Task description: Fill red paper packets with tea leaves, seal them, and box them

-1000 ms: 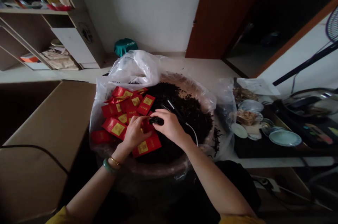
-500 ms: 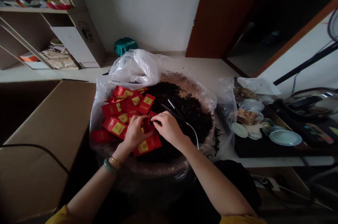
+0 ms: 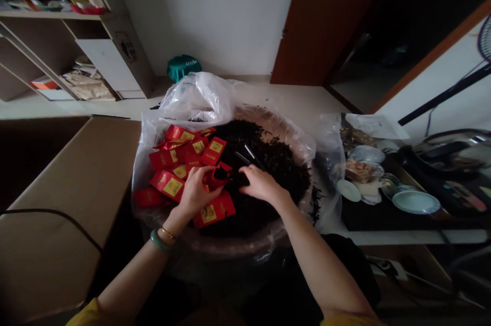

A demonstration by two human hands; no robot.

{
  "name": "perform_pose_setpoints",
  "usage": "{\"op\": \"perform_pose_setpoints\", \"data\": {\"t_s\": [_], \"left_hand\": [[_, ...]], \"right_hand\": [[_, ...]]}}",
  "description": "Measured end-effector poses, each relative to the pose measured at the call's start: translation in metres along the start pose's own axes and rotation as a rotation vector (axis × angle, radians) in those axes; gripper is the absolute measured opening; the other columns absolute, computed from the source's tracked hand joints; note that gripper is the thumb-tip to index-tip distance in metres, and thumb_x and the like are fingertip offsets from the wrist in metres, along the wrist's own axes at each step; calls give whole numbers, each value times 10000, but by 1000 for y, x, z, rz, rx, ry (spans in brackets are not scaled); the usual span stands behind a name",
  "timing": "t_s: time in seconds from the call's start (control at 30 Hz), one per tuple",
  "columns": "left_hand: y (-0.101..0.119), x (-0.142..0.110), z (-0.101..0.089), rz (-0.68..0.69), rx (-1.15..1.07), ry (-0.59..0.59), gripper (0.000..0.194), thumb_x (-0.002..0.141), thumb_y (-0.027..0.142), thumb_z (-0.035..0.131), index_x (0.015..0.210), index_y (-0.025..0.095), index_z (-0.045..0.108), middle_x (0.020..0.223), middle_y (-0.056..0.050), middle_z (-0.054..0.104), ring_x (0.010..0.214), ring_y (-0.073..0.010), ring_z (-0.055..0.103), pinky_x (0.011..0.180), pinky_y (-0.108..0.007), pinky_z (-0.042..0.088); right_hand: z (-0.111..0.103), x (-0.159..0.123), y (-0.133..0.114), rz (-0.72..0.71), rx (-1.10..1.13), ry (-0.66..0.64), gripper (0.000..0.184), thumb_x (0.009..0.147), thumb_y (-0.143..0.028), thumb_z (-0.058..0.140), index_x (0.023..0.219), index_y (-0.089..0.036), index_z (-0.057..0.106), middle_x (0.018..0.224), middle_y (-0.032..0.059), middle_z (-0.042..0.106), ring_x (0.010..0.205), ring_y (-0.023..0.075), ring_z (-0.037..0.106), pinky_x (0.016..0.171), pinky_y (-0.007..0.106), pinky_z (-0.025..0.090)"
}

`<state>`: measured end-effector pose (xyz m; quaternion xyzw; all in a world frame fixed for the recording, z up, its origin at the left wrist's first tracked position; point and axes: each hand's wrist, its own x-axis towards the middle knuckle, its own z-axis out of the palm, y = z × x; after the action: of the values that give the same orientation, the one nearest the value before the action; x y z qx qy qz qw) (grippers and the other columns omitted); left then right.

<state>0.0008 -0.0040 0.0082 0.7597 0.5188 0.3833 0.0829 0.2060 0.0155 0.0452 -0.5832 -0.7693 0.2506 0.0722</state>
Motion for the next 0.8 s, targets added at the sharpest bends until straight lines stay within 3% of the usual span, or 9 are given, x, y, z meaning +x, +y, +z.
{"op": "perform_pose_setpoints", "data": {"t_s": [0.07,0.1,0.13,0.23,0.33,0.43,0.6,0.7,0.8], "left_hand": [[1,0,0,2,0,10,457,669,221,758,1074,197,547,932,-39,643,890,-221,573,761,-348,521],[1,0,0,5,1,12,452,673,226,758,1072,199,548,934,-38,643,888,-219,573,768,-349,520],[1,0,0,9,0,11,447,677,230,758,1071,203,549,939,-36,642,887,-216,573,777,-350,519],[0,0,0,10,-9,0,439,685,240,758,1071,218,550,950,-30,643,891,-214,575,788,-357,519],[-1,1,1,-8,-16,-1,453,677,246,767,1074,223,550,942,-31,643,891,-219,578,765,-354,520],[-2,1,1,-22,-14,14,471,661,257,778,1071,217,549,919,-35,640,888,-227,575,743,-354,516],[-1,0,2,-24,-10,3,492,650,261,780,1079,222,543,933,-32,631,895,-227,573,734,-345,508],[0,0,4,-10,-7,3,498,651,255,779,1084,217,535,952,-36,633,894,-225,572,748,-349,508],[-2,-1,6,7,-8,12,515,641,244,783,1087,209,528,949,-41,637,889,-228,571,756,-358,509]], "right_hand": [[8,-3,0,101,-263,-197,805,573,-234,833,1305,-195,499,1254,174,540,1115,361,571,864,458,506],[14,-4,-3,122,-347,-237,877,552,-219,847,1339,-189,461,1289,195,512,1146,385,544,847,456,507],[20,-5,-6,120,-400,-245,867,574,-189,832,1350,-180,445,1304,206,496,1152,386,537,831,439,508],[34,-3,-14,59,-413,-217,616,706,-70,678,1287,-165,497,1231,185,540,1042,305,609,772,355,504],[32,2,-10,13,-352,-201,424,732,-23,588,1128,-172,604,1086,129,607,915,235,651,726,292,482],[15,4,1,-30,-219,-103,280,707,-42,614,948,-176,659,975,78,642,883,205,649,746,270,471],[-14,-2,0,-198,197,276,176,711,-123,646,871,-196,656,879,16,656,834,174,640,786,300,515],[-10,-8,-16,-268,391,433,190,746,-202,647,936,-207,657,939,38,650,868,190,639,717,307,565],[3,-11,-29,-317,541,421,346,768,-230,640,1113,-237,616,1135,71,601,974,199,635,733,317,598]]}}
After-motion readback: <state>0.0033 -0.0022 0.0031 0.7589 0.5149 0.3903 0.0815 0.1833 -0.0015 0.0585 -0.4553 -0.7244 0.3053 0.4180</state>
